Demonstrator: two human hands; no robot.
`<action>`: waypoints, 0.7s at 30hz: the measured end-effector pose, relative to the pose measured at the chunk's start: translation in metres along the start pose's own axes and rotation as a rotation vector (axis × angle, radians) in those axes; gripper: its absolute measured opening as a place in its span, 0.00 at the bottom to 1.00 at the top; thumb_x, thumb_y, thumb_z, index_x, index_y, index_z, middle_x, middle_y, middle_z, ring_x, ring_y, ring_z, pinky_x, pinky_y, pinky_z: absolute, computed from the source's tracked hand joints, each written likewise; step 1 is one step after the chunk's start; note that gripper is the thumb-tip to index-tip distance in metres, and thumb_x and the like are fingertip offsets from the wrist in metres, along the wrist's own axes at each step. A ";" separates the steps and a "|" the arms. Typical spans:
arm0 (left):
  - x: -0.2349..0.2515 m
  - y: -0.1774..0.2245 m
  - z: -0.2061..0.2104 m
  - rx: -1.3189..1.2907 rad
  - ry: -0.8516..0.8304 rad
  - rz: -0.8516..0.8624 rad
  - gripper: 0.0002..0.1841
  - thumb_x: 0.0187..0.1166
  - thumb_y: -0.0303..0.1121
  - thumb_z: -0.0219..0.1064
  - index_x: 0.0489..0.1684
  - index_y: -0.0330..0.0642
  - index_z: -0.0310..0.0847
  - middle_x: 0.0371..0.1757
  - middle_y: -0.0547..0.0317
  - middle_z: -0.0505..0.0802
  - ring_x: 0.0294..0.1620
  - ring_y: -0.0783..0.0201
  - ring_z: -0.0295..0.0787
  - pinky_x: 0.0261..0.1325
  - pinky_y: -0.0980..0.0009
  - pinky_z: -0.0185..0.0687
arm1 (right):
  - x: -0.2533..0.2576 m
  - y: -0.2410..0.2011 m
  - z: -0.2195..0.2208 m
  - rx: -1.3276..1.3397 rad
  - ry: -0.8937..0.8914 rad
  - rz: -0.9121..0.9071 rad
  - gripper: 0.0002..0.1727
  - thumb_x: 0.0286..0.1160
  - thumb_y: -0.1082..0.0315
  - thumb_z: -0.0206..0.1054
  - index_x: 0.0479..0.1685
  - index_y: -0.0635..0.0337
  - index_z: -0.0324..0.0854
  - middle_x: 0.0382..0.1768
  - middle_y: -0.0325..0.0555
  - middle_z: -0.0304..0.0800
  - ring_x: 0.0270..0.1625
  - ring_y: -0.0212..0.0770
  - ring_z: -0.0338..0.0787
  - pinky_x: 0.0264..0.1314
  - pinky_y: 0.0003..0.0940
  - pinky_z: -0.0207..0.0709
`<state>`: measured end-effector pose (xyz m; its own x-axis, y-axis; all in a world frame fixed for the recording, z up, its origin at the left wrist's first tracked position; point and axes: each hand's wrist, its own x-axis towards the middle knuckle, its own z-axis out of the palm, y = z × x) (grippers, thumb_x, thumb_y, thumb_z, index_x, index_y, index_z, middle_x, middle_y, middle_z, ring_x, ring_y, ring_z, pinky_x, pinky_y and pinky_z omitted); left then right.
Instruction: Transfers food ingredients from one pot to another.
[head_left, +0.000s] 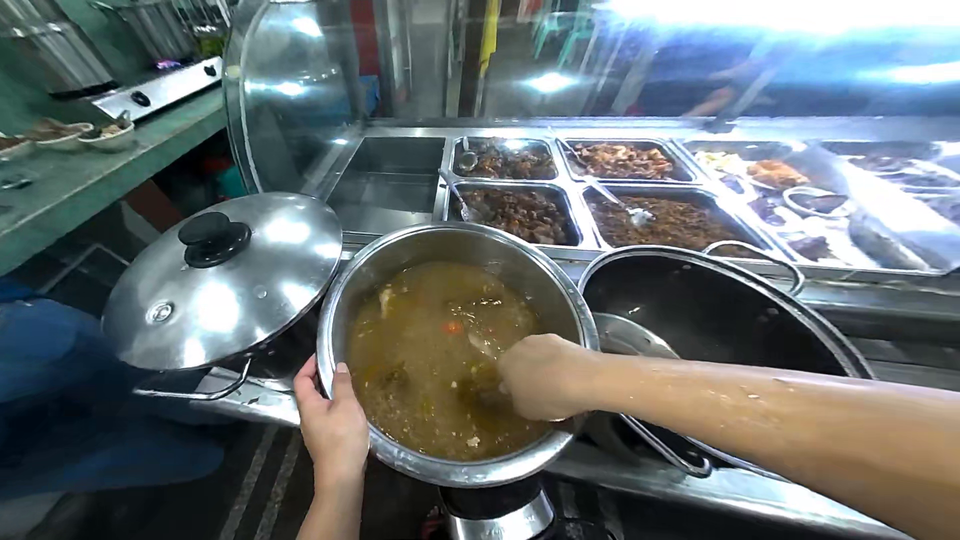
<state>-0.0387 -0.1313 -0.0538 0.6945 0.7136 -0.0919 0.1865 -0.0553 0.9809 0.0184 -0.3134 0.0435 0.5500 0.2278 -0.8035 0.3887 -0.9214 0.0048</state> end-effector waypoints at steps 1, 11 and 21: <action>0.000 0.000 0.000 -0.002 -0.002 -0.001 0.21 0.87 0.26 0.59 0.77 0.29 0.66 0.61 0.41 0.84 0.56 0.62 0.85 0.59 0.67 0.81 | 0.003 -0.002 0.000 0.018 0.006 0.001 0.15 0.86 0.66 0.61 0.55 0.72 0.83 0.54 0.65 0.87 0.61 0.63 0.87 0.59 0.64 0.77; 0.002 -0.001 -0.001 -0.013 -0.010 -0.001 0.21 0.88 0.26 0.58 0.77 0.28 0.65 0.63 0.40 0.83 0.59 0.62 0.84 0.62 0.68 0.80 | -0.004 0.007 -0.004 0.144 0.163 -0.009 0.16 0.90 0.61 0.57 0.50 0.64 0.86 0.45 0.57 0.90 0.53 0.56 0.89 0.54 0.58 0.78; 0.002 -0.004 -0.001 -0.020 -0.017 0.039 0.21 0.87 0.26 0.57 0.76 0.26 0.65 0.61 0.40 0.83 0.57 0.65 0.84 0.59 0.70 0.81 | -0.019 0.039 -0.026 0.191 0.271 0.028 0.16 0.90 0.58 0.60 0.42 0.60 0.86 0.33 0.50 0.86 0.41 0.48 0.87 0.45 0.51 0.77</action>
<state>-0.0384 -0.1291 -0.0580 0.7126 0.6993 -0.0560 0.1452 -0.0689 0.9870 0.0426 -0.3453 0.0747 0.7454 0.2531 -0.6167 0.2390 -0.9651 -0.1072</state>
